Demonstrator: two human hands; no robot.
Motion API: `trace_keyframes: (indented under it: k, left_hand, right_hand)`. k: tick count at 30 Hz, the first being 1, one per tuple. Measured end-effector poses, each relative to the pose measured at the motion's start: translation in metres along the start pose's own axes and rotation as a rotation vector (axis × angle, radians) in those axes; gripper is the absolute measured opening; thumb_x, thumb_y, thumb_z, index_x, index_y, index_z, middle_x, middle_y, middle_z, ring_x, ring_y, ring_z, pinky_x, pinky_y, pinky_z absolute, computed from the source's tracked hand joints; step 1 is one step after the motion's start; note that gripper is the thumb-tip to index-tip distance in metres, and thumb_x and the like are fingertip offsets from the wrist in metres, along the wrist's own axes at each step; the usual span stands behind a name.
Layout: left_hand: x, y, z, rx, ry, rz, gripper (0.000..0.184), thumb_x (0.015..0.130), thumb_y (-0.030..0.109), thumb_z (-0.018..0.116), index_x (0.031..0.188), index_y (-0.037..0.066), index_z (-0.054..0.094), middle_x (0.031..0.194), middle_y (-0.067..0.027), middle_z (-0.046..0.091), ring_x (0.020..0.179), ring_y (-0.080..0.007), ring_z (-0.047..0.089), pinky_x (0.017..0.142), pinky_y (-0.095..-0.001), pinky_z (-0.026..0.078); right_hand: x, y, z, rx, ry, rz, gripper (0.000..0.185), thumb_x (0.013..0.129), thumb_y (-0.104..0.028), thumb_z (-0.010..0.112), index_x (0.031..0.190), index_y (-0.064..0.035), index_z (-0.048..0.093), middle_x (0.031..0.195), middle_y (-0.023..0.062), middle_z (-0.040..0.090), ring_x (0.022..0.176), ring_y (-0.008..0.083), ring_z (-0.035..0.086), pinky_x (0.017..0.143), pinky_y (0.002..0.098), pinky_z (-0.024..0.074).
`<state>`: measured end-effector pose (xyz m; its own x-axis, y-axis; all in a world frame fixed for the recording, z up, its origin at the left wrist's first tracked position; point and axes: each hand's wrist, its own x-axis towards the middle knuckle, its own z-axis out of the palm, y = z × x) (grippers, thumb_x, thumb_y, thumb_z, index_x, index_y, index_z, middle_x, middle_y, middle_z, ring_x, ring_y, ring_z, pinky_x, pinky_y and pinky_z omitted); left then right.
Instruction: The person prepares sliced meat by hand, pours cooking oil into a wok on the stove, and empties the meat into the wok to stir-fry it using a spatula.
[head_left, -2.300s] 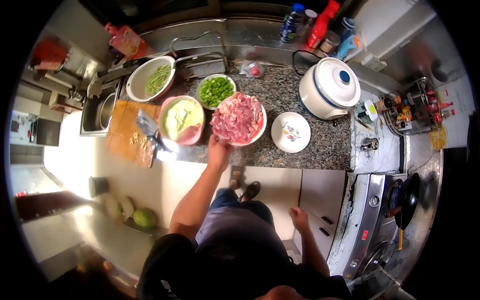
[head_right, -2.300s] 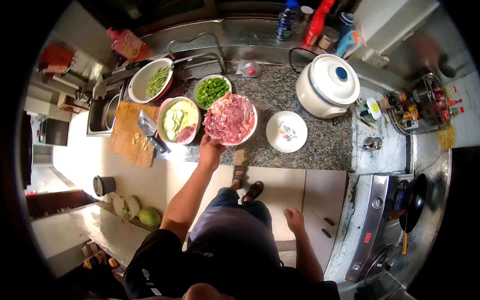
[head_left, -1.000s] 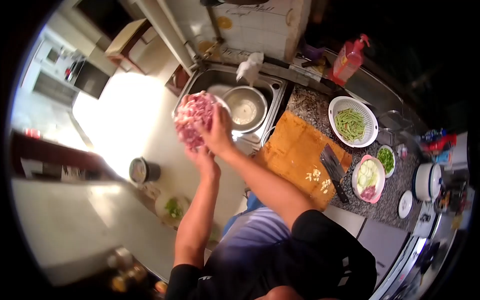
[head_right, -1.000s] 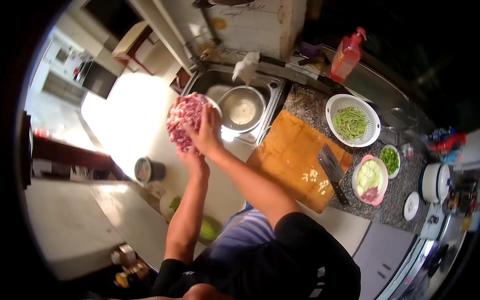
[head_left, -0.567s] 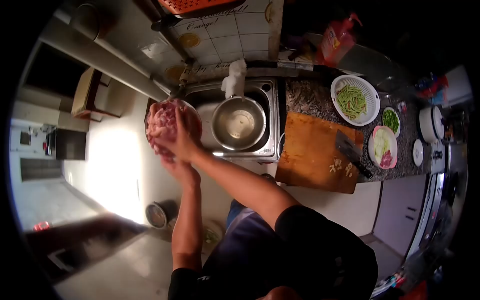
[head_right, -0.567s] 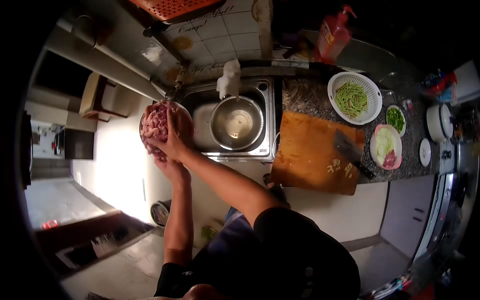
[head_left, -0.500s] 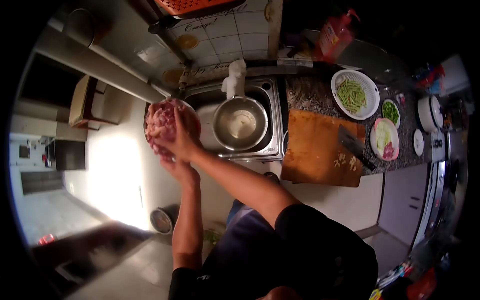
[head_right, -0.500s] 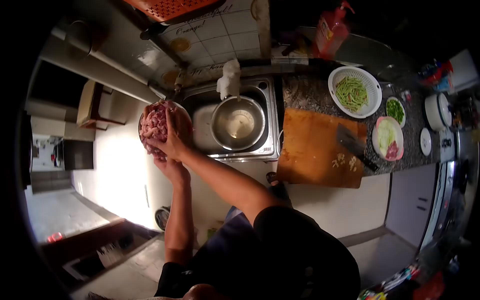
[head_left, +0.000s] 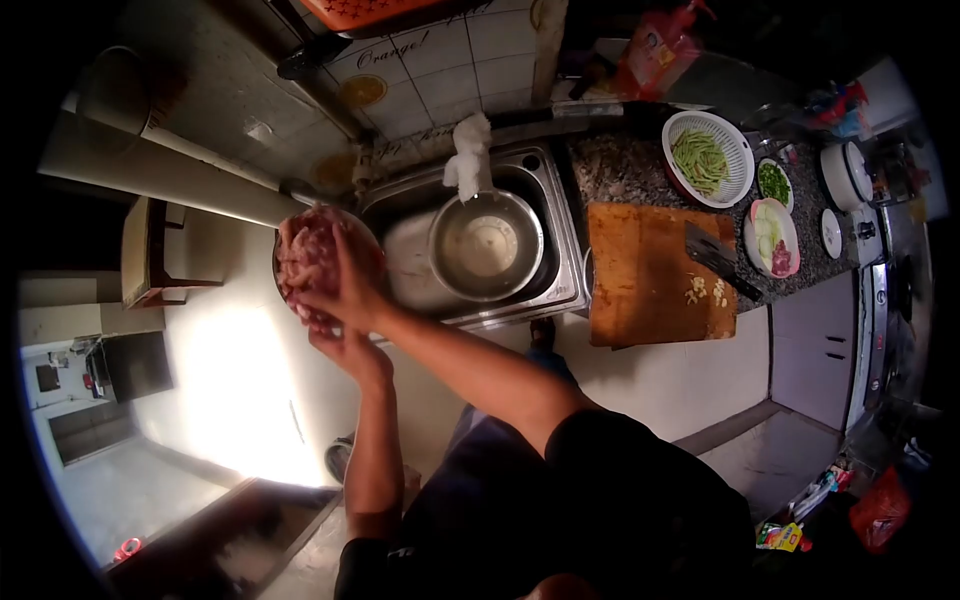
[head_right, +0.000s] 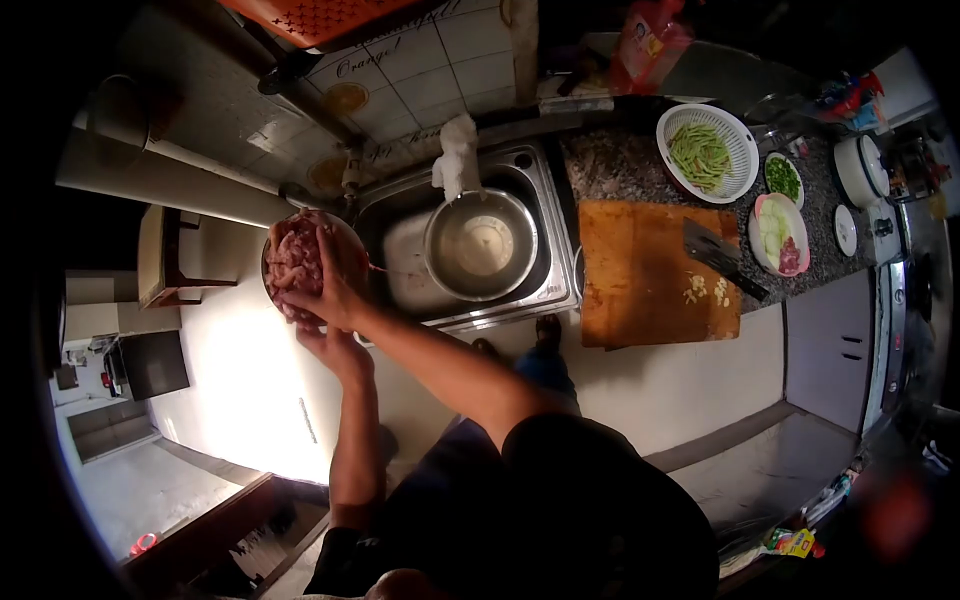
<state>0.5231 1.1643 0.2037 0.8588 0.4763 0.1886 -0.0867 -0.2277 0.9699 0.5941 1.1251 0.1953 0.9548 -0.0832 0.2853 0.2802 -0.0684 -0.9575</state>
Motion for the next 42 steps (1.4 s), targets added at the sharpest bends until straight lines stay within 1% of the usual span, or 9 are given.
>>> trace_keyframes:
  k: [3, 11, 15, 18, 20, 21, 31, 37, 42]
  left_hand:
    - [-0.003, 0.002, 0.005, -0.009, 0.026, 0.002, 0.049, 0.082, 0.006, 0.055, 0.119, -0.008, 0.027, 0.124, -0.0160, 0.038, 0.113, -0.0217, 0.041, 0.094, -0.0301, 0.035]
    - [-0.013, 0.000, 0.013, 0.019, 0.033, 0.035, 0.050, 0.080, 0.005, 0.055, 0.122, -0.005, 0.028, 0.117, -0.0124, 0.042, 0.097, -0.0149, 0.047, 0.071, -0.0217, 0.042]
    - [-0.015, 0.021, 0.025, -0.069, 0.006, 0.038, 0.052, 0.079, 0.002, 0.052, 0.124, -0.003, 0.028, 0.112, -0.0099, 0.043, 0.096, -0.0151, 0.047, 0.071, -0.0220, 0.043]
    - [-0.016, 0.028, 0.027, -0.078, 0.008, 0.072, 0.055, 0.077, -0.002, 0.050, 0.127, 0.000, 0.027, 0.109, -0.0083, 0.045, 0.089, -0.0130, 0.048, 0.066, -0.0209, 0.042]
    - [-0.019, 0.022, 0.024, -0.241, -0.074, -0.178, 0.056, 0.076, -0.004, 0.048, 0.128, 0.003, 0.027, 0.111, -0.0083, 0.046, 0.084, -0.0109, 0.049, 0.060, -0.0200, 0.040]
    - [-0.019, 0.019, 0.026, -0.318, -0.072, -0.204, 0.057, 0.075, -0.005, 0.047, 0.129, 0.005, 0.027, 0.110, -0.0081, 0.047, 0.079, -0.0093, 0.049, 0.056, -0.0195, 0.038]
    - [-0.020, 0.019, 0.036, -0.184, -0.120, -0.141, 0.061, 0.075, -0.005, 0.046, 0.131, 0.003, 0.025, 0.112, -0.0077, 0.047, 0.083, -0.0101, 0.051, 0.059, -0.0190, 0.042]
    - [-0.015, 0.036, 0.045, -0.144, -0.097, -0.078, 0.057, 0.074, -0.003, 0.049, 0.128, -0.001, 0.030, 0.115, -0.0084, 0.047, 0.086, -0.0098, 0.050, 0.063, -0.0187, 0.043]
    - [-0.015, 0.055, 0.052, -0.121, -0.102, -0.046, 0.057, 0.073, -0.001, 0.054, 0.126, -0.002, 0.035, 0.118, -0.0086, 0.046, 0.103, -0.0143, 0.047, 0.085, -0.0232, 0.038]
  right_hand:
    - [-0.001, -0.001, -0.006, -0.050, -0.037, 0.020, 0.112, 0.063, -0.048, 0.072, 0.137, 0.0050, 0.007, 0.141, 0.0291, 0.012, 0.131, 0.0423, 0.014, 0.107, 0.0441, 0.0126]
    - [-0.003, -0.006, -0.024, -0.024, -0.135, 0.067, 0.116, 0.063, -0.048, 0.071, 0.139, 0.0009, -0.001, 0.142, 0.0296, 0.005, 0.132, 0.0423, 0.007, 0.107, 0.0440, 0.0091]
    - [-0.001, 0.000, -0.023, -0.018, -0.126, 0.028, 0.117, 0.062, -0.048, 0.072, 0.139, -0.0007, -0.001, 0.142, 0.0301, 0.004, 0.132, 0.0428, 0.005, 0.107, 0.0446, 0.0083]
    - [-0.002, 0.002, -0.024, 0.238, -0.103, 0.019, 0.121, 0.058, -0.050, 0.075, 0.140, -0.0022, 0.000, 0.141, 0.0304, 0.004, 0.132, 0.0444, 0.005, 0.107, 0.0466, 0.0082]
    - [0.002, -0.003, -0.038, -0.232, -0.029, 0.010, 0.122, 0.055, -0.059, 0.073, 0.138, 0.0014, 0.007, 0.139, 0.0301, 0.015, 0.129, 0.0448, 0.015, 0.105, 0.0491, 0.0144]
    - [0.003, -0.010, -0.037, -0.101, 0.075, 0.022, 0.119, 0.050, -0.053, 0.077, 0.139, -0.0038, 0.015, 0.137, 0.0297, 0.019, 0.127, 0.0417, 0.021, 0.105, 0.0443, 0.0194]
    - [0.020, -0.021, -0.063, -0.199, 0.246, -0.155, 0.081, 0.049, -0.044, 0.078, 0.114, -0.0065, 0.047, 0.119, 0.0204, 0.041, 0.110, 0.0381, 0.042, 0.091, 0.0447, 0.0367]
    - [0.029, -0.024, -0.069, -0.149, 0.292, -0.236, 0.080, 0.051, -0.044, 0.078, 0.114, -0.0060, 0.048, 0.120, 0.0211, 0.042, 0.109, 0.0398, 0.044, 0.091, 0.0459, 0.0369]
    - [0.032, -0.027, -0.071, -0.133, 0.286, -0.254, 0.080, 0.052, -0.044, 0.077, 0.115, -0.0060, 0.047, 0.122, 0.0218, 0.041, 0.110, 0.0399, 0.043, 0.092, 0.0463, 0.0369]
